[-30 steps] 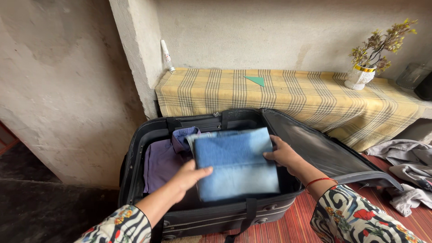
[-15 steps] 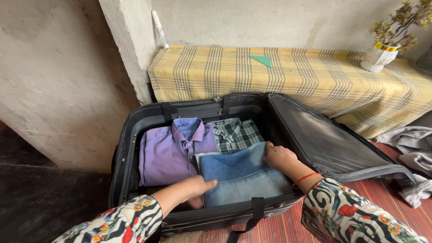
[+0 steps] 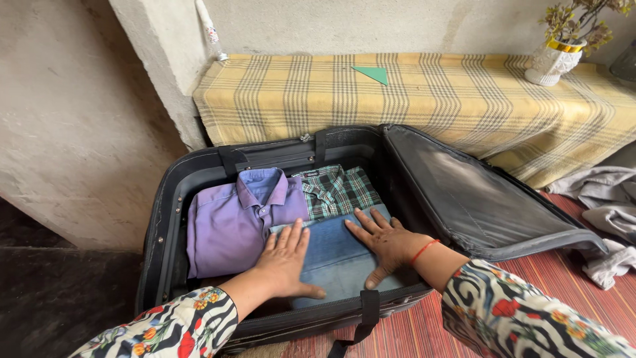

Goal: The person folds a pair of blue jeans on a table and places them into an open suitcase. Then the person picks up a light grey shirt, buttons it, and begins folding it on the table.

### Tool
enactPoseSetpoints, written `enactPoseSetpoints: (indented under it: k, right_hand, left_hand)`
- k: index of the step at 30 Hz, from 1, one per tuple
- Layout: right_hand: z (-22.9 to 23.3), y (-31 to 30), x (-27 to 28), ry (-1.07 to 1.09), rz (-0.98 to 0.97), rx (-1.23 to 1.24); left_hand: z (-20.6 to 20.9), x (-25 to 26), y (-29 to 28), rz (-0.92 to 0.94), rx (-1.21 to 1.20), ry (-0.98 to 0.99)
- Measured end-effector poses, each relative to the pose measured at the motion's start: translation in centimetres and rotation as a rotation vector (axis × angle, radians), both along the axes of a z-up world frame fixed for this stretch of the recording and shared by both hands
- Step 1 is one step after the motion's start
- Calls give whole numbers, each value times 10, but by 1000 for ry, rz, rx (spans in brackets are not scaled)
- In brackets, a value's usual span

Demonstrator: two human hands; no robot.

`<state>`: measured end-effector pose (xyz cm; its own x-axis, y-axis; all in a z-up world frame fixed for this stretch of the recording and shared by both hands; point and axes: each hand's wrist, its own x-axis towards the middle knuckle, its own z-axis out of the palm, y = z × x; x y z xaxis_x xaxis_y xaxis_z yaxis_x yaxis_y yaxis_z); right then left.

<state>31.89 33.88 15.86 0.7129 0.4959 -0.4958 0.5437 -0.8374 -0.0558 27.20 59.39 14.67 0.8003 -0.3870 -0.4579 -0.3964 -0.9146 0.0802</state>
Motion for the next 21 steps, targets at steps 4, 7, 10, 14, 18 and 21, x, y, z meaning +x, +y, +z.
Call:
enactPoseSetpoints:
  k: [4, 7, 10, 14, 18, 21]
  right_hand:
    - [-21, -6, 13, 93, -13, -45]
    - [-25, -3, 14, 88, -35, -113]
    - [-17, -6, 12, 14, -12, -89]
    - [5, -11, 3, -236, -27, 80]
    - [37, -18, -23, -504, -39, 338]
    - [62, -26, -52, -635, -63, 448]
  left_hand:
    - [-25, 12, 3, 35, -10, 39]
    - [-31, 15, 4, 31, 8, 34]
    - [-27, 14, 3, 25, 14, 6]
    - [-9, 7, 2, 14, -13, -113]
    - [27, -4, -8, 75, -155, -222]
    - [58, -18, -22, 99, -273, -334]
